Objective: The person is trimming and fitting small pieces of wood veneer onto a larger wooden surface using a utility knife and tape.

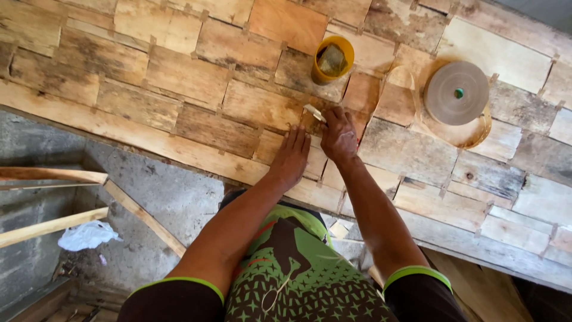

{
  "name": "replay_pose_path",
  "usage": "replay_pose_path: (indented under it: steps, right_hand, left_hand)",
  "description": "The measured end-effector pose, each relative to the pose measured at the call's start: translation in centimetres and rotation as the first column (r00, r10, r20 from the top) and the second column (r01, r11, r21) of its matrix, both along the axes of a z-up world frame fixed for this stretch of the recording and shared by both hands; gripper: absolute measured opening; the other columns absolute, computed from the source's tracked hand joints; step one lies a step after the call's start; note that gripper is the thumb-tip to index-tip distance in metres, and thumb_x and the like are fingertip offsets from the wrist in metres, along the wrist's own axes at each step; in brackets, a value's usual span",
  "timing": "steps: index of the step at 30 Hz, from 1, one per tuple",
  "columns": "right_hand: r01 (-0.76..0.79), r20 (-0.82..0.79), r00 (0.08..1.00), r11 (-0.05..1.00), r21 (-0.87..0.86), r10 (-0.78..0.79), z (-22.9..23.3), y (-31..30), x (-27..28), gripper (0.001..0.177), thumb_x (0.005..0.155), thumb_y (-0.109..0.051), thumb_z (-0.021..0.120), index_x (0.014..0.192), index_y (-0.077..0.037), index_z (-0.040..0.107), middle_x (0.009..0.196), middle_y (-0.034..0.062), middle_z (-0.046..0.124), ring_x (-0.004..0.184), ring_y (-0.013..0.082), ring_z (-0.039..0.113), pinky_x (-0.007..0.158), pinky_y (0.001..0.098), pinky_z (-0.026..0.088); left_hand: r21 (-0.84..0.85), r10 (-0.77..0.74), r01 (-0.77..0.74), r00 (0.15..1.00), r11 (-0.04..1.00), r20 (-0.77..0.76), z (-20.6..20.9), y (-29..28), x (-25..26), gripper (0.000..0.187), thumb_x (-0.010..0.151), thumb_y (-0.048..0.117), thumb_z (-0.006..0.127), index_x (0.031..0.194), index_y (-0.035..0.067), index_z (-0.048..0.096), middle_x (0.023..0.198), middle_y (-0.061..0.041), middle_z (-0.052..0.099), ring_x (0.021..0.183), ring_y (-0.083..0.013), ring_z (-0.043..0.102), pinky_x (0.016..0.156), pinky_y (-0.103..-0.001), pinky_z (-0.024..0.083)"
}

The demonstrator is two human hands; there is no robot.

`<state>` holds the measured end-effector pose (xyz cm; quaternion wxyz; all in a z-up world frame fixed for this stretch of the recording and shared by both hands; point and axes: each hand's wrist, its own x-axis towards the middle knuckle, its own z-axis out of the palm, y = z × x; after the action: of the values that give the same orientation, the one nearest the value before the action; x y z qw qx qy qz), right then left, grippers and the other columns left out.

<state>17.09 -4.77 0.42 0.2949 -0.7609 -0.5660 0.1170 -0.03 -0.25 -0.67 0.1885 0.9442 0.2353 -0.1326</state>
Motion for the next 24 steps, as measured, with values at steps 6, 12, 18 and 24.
replay_pose_path:
  steps: [6, 12, 18, 24]
  right_hand:
    - [-0.004, 0.004, 1.0, 1.0, 0.002, 0.004, 0.2, 0.3, 0.2, 0.032, 0.084, -0.002, 0.067, 0.115, -0.004, 0.067, 0.119, 0.0173, 0.064, 0.104, 0.0426, 0.058, 0.093, 0.0499, 0.047]
    - [-0.029, 0.02, 0.999, 1.0, 0.012, 0.029, -0.7, 0.9, 0.6, 0.028, 0.084, -0.003, 0.068, 0.112, -0.004, 0.066, 0.115, 0.017, 0.063, 0.107, 0.0418, 0.059, 0.096, 0.0506, 0.046]
    - [-0.021, -0.005, 1.0, 1.0, 0.005, 0.021, -0.3, 0.3, 0.3, 0.032, 0.083, -0.002, 0.068, 0.116, -0.003, 0.066, 0.119, 0.0202, 0.062, 0.104, 0.0435, 0.057, 0.093, 0.0511, 0.046]
    - [-0.05, -0.043, 0.998, 0.999, -0.018, 0.049, -0.1, -0.1, 0.6, 0.033, 0.083, -0.001, 0.067, 0.116, -0.003, 0.065, 0.12, 0.0188, 0.063, 0.107, 0.0428, 0.057, 0.096, 0.0502, 0.046]
  left_hand:
    - [0.036, -0.018, 0.017, 1.0, 0.999, 0.022, 0.5, -0.1, -0.4, 0.071, 0.098, 0.022, 0.059, 0.154, -0.01, 0.03, 0.164, -0.034, 0.018, 0.154, -0.0484, 0.013, 0.126, -0.053, 0.014]
    - [0.073, -0.001, 0.001, 1.0, 0.997, 0.01, -2.3, -0.5, -0.5, 0.071, 0.095, 0.017, 0.059, 0.155, -0.007, 0.031, 0.166, -0.031, 0.017, 0.155, -0.047, 0.013, 0.126, -0.053, 0.014]
    - [-0.034, 0.03, -0.029, 0.999, 0.999, 0.037, 0.4, -0.1, -0.3, 0.075, 0.094, 0.026, 0.061, 0.153, -0.009, 0.029, 0.164, -0.032, 0.016, 0.154, -0.0472, 0.012, 0.125, -0.053, 0.014]
    - [0.1, -0.043, 0.045, 0.999, 0.994, -0.022, 0.7, 0.2, -0.4, 0.072, 0.097, 0.022, 0.061, 0.154, -0.009, 0.032, 0.164, -0.032, 0.019, 0.154, -0.0471, 0.016, 0.126, -0.052, 0.015]
